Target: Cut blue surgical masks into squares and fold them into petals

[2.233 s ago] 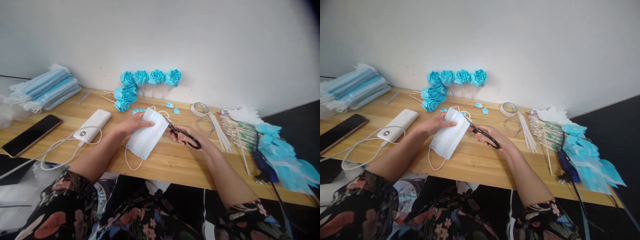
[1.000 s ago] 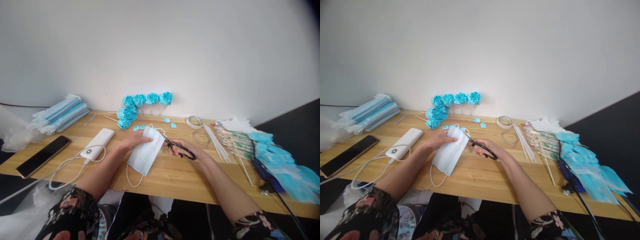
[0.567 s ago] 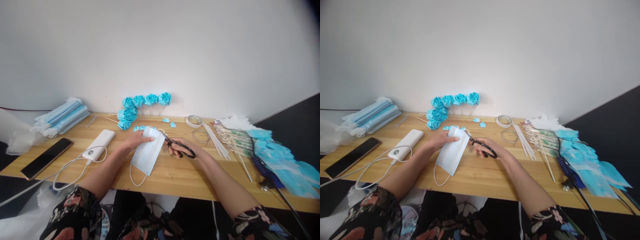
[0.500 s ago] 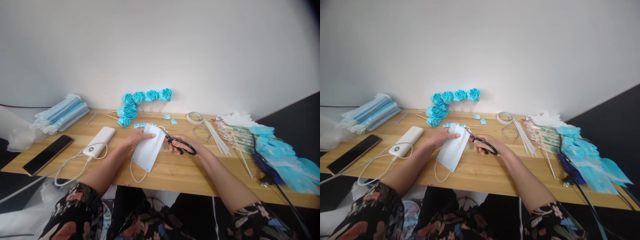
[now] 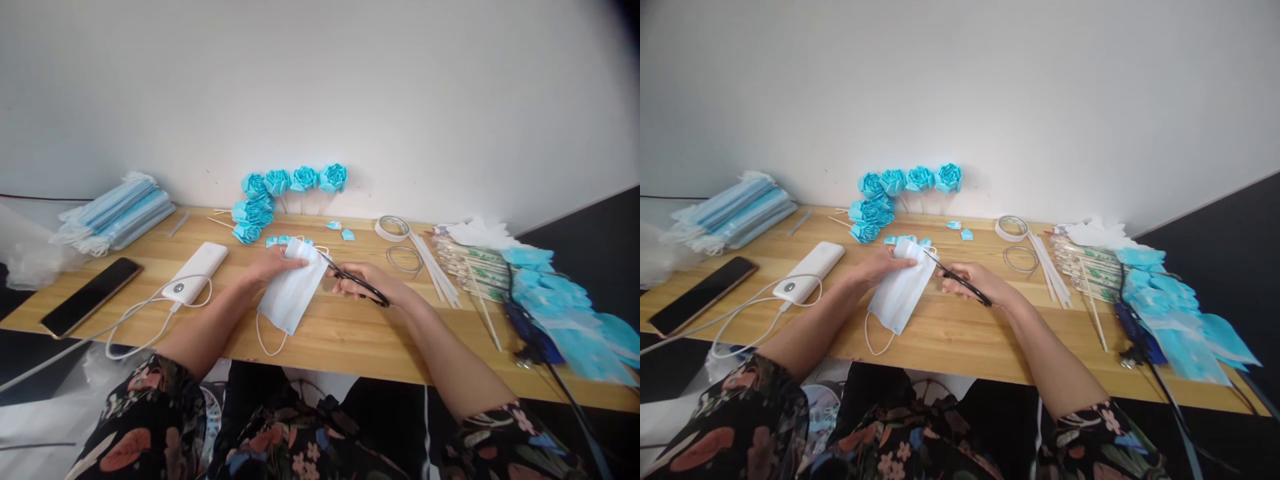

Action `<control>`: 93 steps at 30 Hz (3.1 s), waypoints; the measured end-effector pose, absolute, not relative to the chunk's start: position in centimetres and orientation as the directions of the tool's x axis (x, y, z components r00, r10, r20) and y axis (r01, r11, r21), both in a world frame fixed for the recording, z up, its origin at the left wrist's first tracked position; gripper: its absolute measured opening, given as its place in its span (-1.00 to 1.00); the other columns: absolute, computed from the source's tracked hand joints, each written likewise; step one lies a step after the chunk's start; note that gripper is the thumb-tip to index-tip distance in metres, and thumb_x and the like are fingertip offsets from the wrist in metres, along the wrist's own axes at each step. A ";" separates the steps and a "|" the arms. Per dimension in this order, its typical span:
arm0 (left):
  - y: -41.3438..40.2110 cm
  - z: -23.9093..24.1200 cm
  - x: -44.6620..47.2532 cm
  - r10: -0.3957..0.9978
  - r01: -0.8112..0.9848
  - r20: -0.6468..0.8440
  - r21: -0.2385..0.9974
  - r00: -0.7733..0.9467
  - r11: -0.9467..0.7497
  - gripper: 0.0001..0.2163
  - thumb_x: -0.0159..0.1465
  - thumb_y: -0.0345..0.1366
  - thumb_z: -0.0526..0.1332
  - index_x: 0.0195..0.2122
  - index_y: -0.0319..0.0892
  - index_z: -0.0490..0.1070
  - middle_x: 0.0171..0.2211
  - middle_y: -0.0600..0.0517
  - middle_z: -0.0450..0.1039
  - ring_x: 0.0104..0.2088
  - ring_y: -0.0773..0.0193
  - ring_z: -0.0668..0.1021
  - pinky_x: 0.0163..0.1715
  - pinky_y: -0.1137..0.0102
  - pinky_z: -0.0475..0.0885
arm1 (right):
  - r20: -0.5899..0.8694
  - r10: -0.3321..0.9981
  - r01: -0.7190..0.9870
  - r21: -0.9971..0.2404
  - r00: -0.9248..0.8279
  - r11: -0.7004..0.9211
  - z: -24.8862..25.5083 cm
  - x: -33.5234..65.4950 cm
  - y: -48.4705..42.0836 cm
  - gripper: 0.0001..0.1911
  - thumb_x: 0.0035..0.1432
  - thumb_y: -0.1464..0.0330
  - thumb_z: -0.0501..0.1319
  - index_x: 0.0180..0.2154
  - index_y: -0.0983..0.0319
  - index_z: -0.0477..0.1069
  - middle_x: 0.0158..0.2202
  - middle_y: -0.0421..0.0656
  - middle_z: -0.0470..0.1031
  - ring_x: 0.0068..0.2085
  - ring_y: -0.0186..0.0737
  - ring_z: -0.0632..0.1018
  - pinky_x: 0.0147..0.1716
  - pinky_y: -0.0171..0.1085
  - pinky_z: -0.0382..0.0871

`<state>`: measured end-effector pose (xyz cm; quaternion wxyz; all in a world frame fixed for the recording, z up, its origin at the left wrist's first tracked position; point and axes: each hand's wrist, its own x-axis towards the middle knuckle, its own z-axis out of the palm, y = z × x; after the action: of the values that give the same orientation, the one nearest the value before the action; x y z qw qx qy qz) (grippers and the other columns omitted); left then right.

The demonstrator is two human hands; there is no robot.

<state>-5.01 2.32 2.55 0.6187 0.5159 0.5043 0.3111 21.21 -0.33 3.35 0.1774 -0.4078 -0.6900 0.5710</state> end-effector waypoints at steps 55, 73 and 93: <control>2.3 2.4 -5.8 0.864 0.205 -0.265 0.960 0.429 0.192 -0.53 -0.05 0.02 0.48 -0.27 -0.26 0.54 -0.30 -0.07 0.59 -0.35 0.16 0.56 -0.36 0.34 0.43 | -0.162 0.757 0.318 -0.946 -0.633 0.063 1.7 21.7 0.2 -0.31 0.11 -0.08 0.31 0.09 0.28 0.45 -0.20 -0.02 0.62 -0.26 -0.20 0.60 -0.30 -0.28 0.44; 2.3 2.0 -5.8 0.872 0.308 -0.224 0.947 0.436 0.090 -0.51 0.03 0.07 0.41 -0.19 -0.26 0.56 -0.20 -0.13 0.61 -0.27 0.09 0.60 -0.31 0.30 0.46 | -0.143 0.735 0.351 -0.927 -0.663 0.136 3.1 21.2 -0.3 -0.38 0.15 -0.07 0.29 0.03 0.27 0.47 -0.22 -0.08 0.56 -0.25 -0.19 0.54 -0.28 -0.27 0.40; 2.4 2.1 -5.8 0.876 0.318 -0.215 0.945 0.431 0.075 -0.53 0.09 0.11 0.36 -0.27 -0.27 0.54 -0.30 -0.10 0.58 -0.35 0.16 0.55 -0.37 0.33 0.41 | -0.277 0.786 0.404 -0.914 -0.553 -0.037 3.1 20.6 -0.3 -0.35 0.04 0.03 0.35 0.04 0.35 0.51 -0.41 -0.15 0.50 -0.51 -0.40 0.32 -0.54 -0.35 0.20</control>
<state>-5.79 2.36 2.12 0.5612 0.6328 0.4720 0.2486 20.61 -0.34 3.07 0.1678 -0.4418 -0.6732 0.5687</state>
